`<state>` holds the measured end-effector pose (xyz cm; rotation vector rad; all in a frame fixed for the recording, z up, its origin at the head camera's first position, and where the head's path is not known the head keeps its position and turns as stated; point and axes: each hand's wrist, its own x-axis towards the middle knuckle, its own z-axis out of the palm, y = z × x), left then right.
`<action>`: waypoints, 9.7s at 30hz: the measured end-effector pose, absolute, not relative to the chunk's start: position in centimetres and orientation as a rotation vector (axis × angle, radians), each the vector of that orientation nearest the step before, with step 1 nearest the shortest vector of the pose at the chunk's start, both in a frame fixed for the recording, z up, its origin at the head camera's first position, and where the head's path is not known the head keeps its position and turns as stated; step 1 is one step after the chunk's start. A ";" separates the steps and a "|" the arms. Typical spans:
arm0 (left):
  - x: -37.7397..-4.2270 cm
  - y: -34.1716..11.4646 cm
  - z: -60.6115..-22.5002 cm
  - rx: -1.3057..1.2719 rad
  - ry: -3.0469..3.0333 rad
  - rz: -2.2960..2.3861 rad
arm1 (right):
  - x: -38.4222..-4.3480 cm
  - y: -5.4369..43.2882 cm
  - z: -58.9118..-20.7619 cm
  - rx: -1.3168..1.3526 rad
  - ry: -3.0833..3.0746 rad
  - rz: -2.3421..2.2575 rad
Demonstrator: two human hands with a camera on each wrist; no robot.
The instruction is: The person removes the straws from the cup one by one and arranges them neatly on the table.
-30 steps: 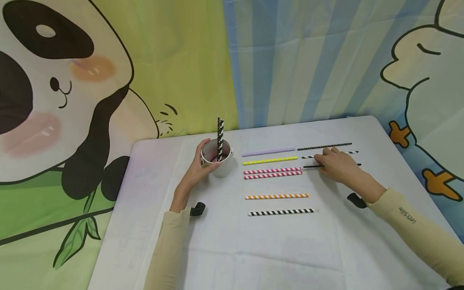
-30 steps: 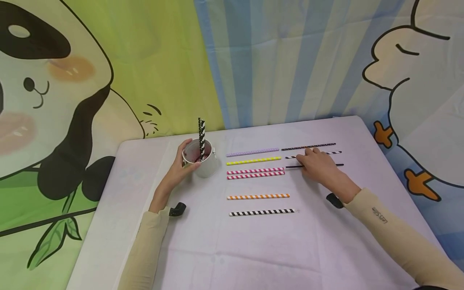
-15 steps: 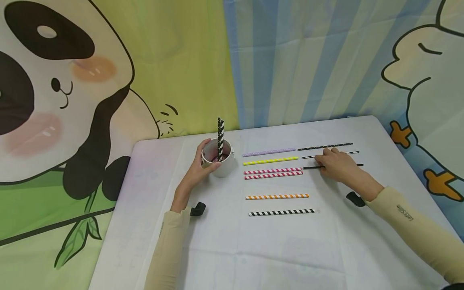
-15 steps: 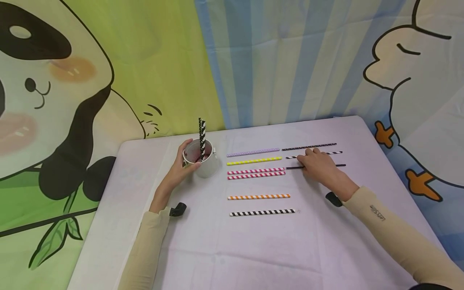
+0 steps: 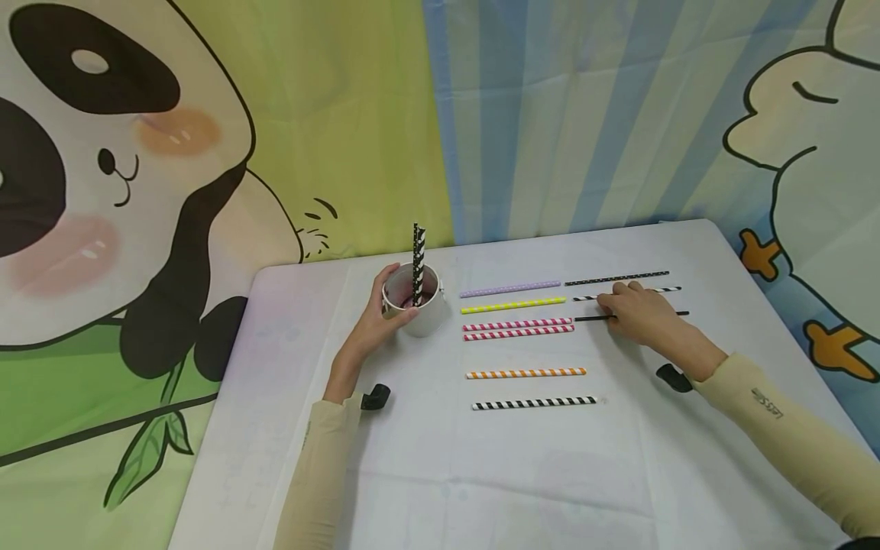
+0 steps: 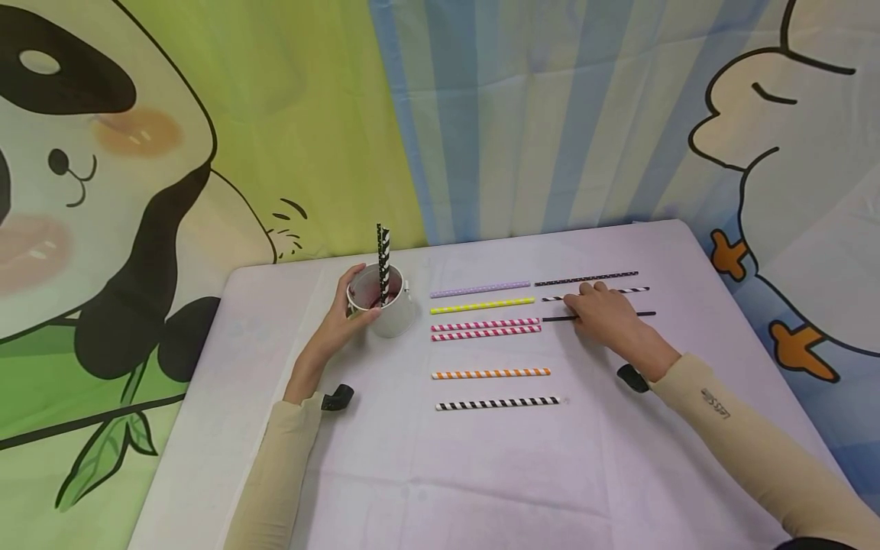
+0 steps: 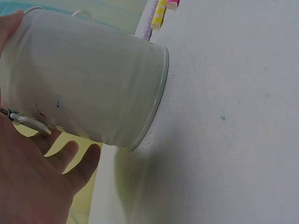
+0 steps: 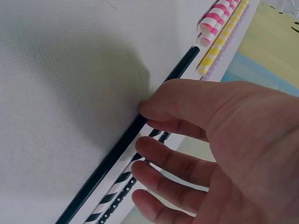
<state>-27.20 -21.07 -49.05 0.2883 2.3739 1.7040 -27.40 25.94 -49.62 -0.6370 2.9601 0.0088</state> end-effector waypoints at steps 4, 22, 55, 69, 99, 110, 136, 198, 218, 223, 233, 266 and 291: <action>-27.2 -21.0 -49.1 0.296 2.377 1.700 | -27.3 26.0 -49.5 -0.633 2.960 -0.007; -27.2 -21.1 -49.2 0.309 2.382 1.708 | -27.3 25.9 -49.1 -0.621 2.954 -0.016; -27.2 -21.0 -49.1 0.282 2.375 1.704 | -28.8 21.9 -45.3 -0.660 2.847 -0.408; -27.3 -21.1 -49.1 0.312 2.402 1.688 | -30.0 16.0 -45.2 -0.584 2.673 -1.079; -27.4 -21.2 -49.3 0.301 2.383 1.717 | -32.9 5.1 -44.7 -0.366 2.315 -1.672; -27.3 -21.3 -49.3 0.308 2.380 1.722 | -34.4 2.2 -45.1 -0.341 2.257 -1.700; -27.3 -21.2 -49.3 0.324 2.373 1.725 | -34.7 -0.1 -45.6 -0.356 2.318 -1.648; -28.1 -21.5 -51.0 0.304 2.400 1.720 | -34.6 6.1 -39.2 -0.381 2.145 -2.003; -28.7 -21.9 -52.6 0.304 2.422 1.719 | -31.5 12.0 -39.2 -0.589 2.640 -1.629; -28.9 -21.9 -52.5 0.304 2.414 1.707 | -30.2 12.8 -40.1 -0.697 2.819 -1.357; -27.6 -21.2 -49.6 0.303 2.391 1.695 | -28.1 12.8 -42.2 -1.078 3.266 -0.745; -27.3 -21.1 -49.2 0.259 2.369 1.700 | -24.6 17.7 -44.6 -1.080 3.409 -0.063; -27.7 -21.2 -49.8 0.259 2.376 1.698 | -23.9 23.3 -47.8 -0.735 3.245 0.088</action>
